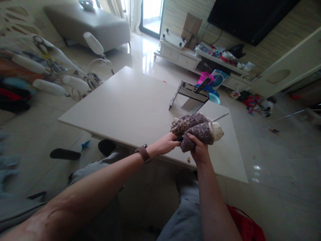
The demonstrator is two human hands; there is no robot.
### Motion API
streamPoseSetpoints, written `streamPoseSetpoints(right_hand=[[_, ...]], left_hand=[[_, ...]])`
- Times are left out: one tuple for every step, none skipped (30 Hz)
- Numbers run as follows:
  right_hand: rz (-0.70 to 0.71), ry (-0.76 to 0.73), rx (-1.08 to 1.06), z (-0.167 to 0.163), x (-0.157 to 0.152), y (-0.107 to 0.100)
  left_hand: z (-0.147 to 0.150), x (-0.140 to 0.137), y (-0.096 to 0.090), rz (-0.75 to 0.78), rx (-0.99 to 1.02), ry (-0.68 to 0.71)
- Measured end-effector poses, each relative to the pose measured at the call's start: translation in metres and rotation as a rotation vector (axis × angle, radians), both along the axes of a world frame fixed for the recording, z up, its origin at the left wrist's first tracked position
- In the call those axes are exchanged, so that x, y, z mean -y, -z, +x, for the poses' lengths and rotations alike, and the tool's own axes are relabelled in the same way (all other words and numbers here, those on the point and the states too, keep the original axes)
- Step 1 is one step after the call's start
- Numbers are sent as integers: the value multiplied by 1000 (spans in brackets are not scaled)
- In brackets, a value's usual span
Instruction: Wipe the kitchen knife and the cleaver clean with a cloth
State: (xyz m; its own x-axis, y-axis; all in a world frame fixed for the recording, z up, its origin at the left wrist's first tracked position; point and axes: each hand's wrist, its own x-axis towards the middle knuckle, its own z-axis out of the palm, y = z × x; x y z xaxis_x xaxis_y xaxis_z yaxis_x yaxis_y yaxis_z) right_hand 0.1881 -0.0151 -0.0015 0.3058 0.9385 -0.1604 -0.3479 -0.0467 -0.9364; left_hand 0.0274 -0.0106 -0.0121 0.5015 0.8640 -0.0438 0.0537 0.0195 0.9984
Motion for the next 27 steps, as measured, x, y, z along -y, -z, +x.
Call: streamPoseSetpoints(right_hand=[[-4,-28,7,2,0,1],[-8,-56,11,4,0,2],[-14,-84,14,6,0,3],[-23,-106,18,8,0,4],[-30,-117,26,9,1,5],[-33,-112,38,9,1,5],[-32,-95,52,8,1,5],[-23,-69,64,7,2,5],[-12,-40,71,5,2,5],[1,-7,71,3,2,5],[14,27,66,1,2,4],[24,61,61,-1,2,3],[33,94,58,-3,1,2],[46,132,59,-3,-1,0],[63,173,61,-2,-3,-1],[82,216,60,-1,-5,-3],[104,257,54,1,-7,-5],[125,296,42,3,-9,-6],[144,325,26,6,-11,-7],[154,333,9,7,-12,-8],[155,320,-6,8,-13,-8],[146,290,-20,7,-12,-7],[130,251,-30,5,-12,-5],[110,212,-39,1,-10,-3],[91,181,-45,-3,-9,0],[78,165,-48,-8,-7,3],[72,161,-45,-12,-6,5]], left_hand=[[-1,0,1,5,-23,9],[-2,-1,2,11,-50,15],[-2,-1,3,18,-82,17],[-3,-2,4,25,-115,15],[-3,-2,5,34,-146,11],[-4,-3,5,46,-170,7],[-4,-3,5,65,-186,2],[-4,-3,5,91,-192,-1],[-4,-3,4,121,-196,-5],[-4,-4,3,151,-203,-8],[-4,-4,1,179,-221,-11],[-4,-4,-1,203,-253,-13],[-4,-5,-3,223,-300,-15],[-5,-5,-6,245,-360,-20],[-6,-5,-8,272,-428,-31],[-7,-5,-10,308,-501,-48],[-7,-5,-12,350,-573,-70],[-7,-5,-13,395,-642,-92],[-7,-4,-13,437,-707,-114],[-7,-3,-13,472,-766,-131],[-6,-2,-12,498,-814,-140],[-5,-1,-11,518,-850,-142],[-4,0,-9,535,-873,-138],[-3,1,-8,545,-887,-135],[-2,1,-7,550,-893,-134],[-1,2,-6,550,-893,-132],[0,2,-5,545,-891,-133]])
